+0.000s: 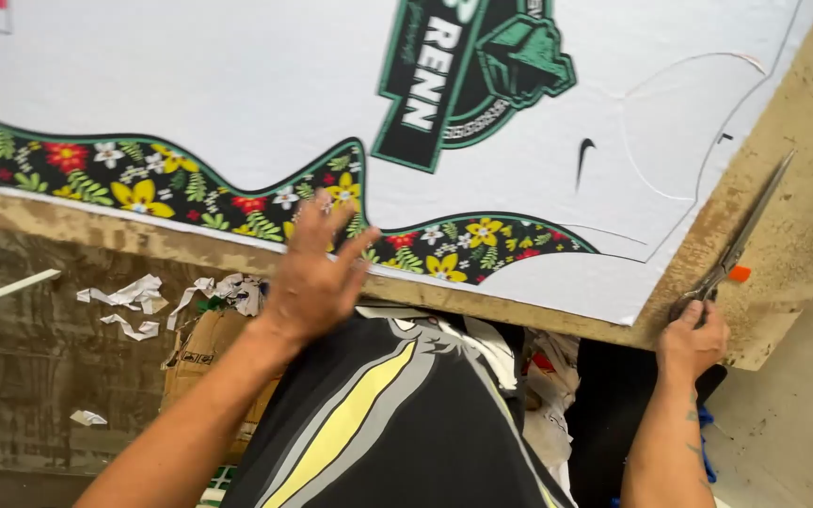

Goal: A worker uses scissors to precisely cut out jersey patterns from a large sheet of printed fabric, then folds and stacks the finished pieces on a workbench.

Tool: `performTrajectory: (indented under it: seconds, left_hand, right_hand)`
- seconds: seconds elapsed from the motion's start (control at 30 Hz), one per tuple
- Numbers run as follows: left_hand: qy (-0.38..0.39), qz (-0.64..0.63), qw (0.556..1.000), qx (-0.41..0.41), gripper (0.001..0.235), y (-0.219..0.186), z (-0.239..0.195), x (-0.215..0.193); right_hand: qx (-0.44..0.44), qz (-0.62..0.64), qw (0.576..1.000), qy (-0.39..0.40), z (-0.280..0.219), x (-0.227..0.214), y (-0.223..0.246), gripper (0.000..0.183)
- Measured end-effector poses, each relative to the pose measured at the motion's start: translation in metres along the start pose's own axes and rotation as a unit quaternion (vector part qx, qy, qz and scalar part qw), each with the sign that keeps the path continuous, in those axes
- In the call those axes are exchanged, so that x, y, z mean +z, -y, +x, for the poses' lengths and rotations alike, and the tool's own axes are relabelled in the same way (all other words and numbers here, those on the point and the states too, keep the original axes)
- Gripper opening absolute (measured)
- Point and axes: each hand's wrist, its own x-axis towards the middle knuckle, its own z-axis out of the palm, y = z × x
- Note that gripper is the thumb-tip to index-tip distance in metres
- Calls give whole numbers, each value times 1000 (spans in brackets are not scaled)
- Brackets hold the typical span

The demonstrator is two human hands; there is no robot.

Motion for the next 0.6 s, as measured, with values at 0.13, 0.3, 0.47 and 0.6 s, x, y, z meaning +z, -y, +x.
performTrajectory:
  seconds: [0.13, 0.3, 0.47, 0.6]
  left_hand:
    - [29, -30, 998, 48, 29, -58, 5, 59]
    - [104, 20, 992, 71, 50, -122, 6, 114]
    - [71, 162, 984, -4, 32, -159, -32, 170]
    - [-1, 171, 984, -45, 39, -214, -5, 221]
  right_hand:
    - [-128, 10, 990, -56, -7, -10, 1, 28]
    - [-160, 112, 979, 54, 11, -42, 26, 77]
    - [-51, 307, 915, 256, 74, -44, -32, 83]
    - [58, 501, 799, 326, 91, -82, -41, 86]
